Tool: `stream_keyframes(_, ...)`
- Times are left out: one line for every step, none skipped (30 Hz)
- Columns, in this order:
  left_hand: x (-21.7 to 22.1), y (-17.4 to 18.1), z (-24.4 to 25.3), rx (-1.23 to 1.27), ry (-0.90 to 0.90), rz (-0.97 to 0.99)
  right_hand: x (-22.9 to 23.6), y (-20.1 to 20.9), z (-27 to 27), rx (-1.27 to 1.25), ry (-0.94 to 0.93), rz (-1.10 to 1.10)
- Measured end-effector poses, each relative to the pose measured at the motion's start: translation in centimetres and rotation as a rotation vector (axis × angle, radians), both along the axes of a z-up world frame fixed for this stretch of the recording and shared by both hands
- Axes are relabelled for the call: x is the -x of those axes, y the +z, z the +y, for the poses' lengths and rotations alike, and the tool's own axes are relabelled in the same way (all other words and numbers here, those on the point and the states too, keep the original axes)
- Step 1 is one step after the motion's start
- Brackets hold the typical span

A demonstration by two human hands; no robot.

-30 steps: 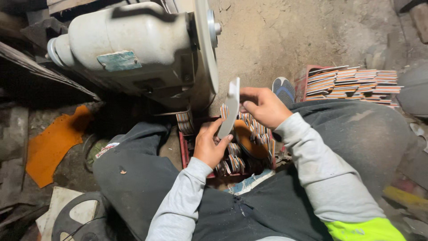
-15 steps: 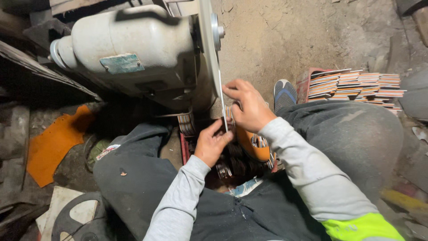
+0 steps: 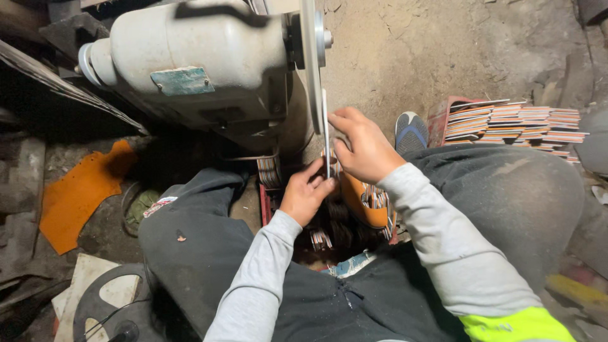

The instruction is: The person sits on the floor and repeatedly feeds small shoe insoles into a bench grinder to smooth their edges. They handle the insoles one at a time, rotating them to grind different sides, and place the finished pieces into a red tray.

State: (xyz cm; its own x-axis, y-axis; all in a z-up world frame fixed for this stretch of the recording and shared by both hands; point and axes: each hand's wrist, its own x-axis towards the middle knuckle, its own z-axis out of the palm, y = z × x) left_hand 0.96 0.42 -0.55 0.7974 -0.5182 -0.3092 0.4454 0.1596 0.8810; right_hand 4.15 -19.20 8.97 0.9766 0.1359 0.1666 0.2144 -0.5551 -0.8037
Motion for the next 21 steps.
stream_keyframes(-0.2, -0.4, -0.1, 0.031, -0.005, 0.012, -0.2, -0.2, 0.3, 0.022, -0.007, -0.021)
stream_keyframes(-0.2, -0.5, -0.1, 0.061, -0.011, 0.025, -0.2, -0.3, 0.6, 0.044, -0.014, -0.043)
stream_keyframes(-0.2, -0.5, 0.0, 0.074, -0.018, 0.012, -0.5, -0.3, 0.7, 0.068, -0.021, -0.071)
stream_keyframes(-0.1, -0.3, 0.1, 0.087, -0.025, 0.0, -0.5, -0.1, 0.8, 0.083, -0.014, -0.064)
stream_keyframes(0.2, -0.1, 0.2, 0.099, -0.031, -0.012, -0.2, 0.0, 0.7, 0.097, -0.007, -0.057)
stream_keyframes(0.5, 0.2, 0.4, 0.077, -0.034, -0.002, 0.1, 0.2, 0.7, 0.111, 0.0, -0.049)
stream_keyframes(1.1, 0.4, 0.6, 0.053, -0.036, 0.014, 0.7, 0.4, 0.5, 0.107, 0.05, -0.048)
stream_keyframes(1.7, 0.6, 0.7, 0.029, -0.038, 0.029, 1.2, 0.7, 0.1, 0.102, 0.1, -0.046)
stream_keyframes(2.3, 0.8, 0.9, -0.038, -0.052, 0.026, 1.6, 0.9, -0.2, 0.095, 0.153, -0.047)
stream_keyframes(3.0, 1.1, 1.0, -0.105, -0.065, 0.023, 2.0, 1.3, -0.7, 0.064, 0.161, 0.119)
stream_keyframes(3.3, 1.3, 1.2, -0.174, -0.078, 0.018, 2.4, 1.6, -1.3, 0.032, 0.17, 0.283)
stream_keyframes(3.4, 1.4, 1.4, -0.248, -0.066, -0.061, 2.5, 1.8, -1.6, 0.0, 0.181, 0.446)
stream_keyframes(3.3, 1.4, 1.4, -0.317, -0.059, -0.14, 2.6, 1.8, -1.8, 0.007, 0.156, 0.411)
stream_keyframes(3.1, 1.4, 1.2, -0.386, -0.051, -0.219, 2.6, 1.7, -1.9, 0.014, 0.131, 0.376)
stream_keyframes(2.7, 1.4, 1.1, -0.291, -0.045, -0.168, 2.4, 1.5, -2.0, 0.022, 0.104, 0.341)
stream_keyframes(2.1, 1.4, 0.9, -0.196, -0.038, -0.118, 2.1, 1.2, -1.8, 0.012, 0.092, 0.252)
stream_keyframes(1.3, 1.4, 0.9, -0.104, -0.029, -0.068, 1.6, 0.7, -1.3, -0.001, 0.085, 0.162)
stream_keyframes(0.5, 1.5, 0.8, -0.092, -0.021, -0.024, 1.0, 0.2, -0.7, -0.014, 0.077, 0.071)
stream_keyframes(-0.5, 1.6, 0.6, -0.08, -0.015, 0.022, 0.3, -0.3, -0.1, 0.023, 0.045, 0.016)
stream_keyframes(-1.5, 1.7, 0.3, -0.069, -0.009, 0.068, -0.6, -0.8, 0.4, 0.061, 0.014, -0.039)
stream_keyframes(-2.3, 1.9, 0.3, -0.087, -0.026, 0.001, -1.3, -1.3, 0.7, 0.099, -0.019, -0.092)
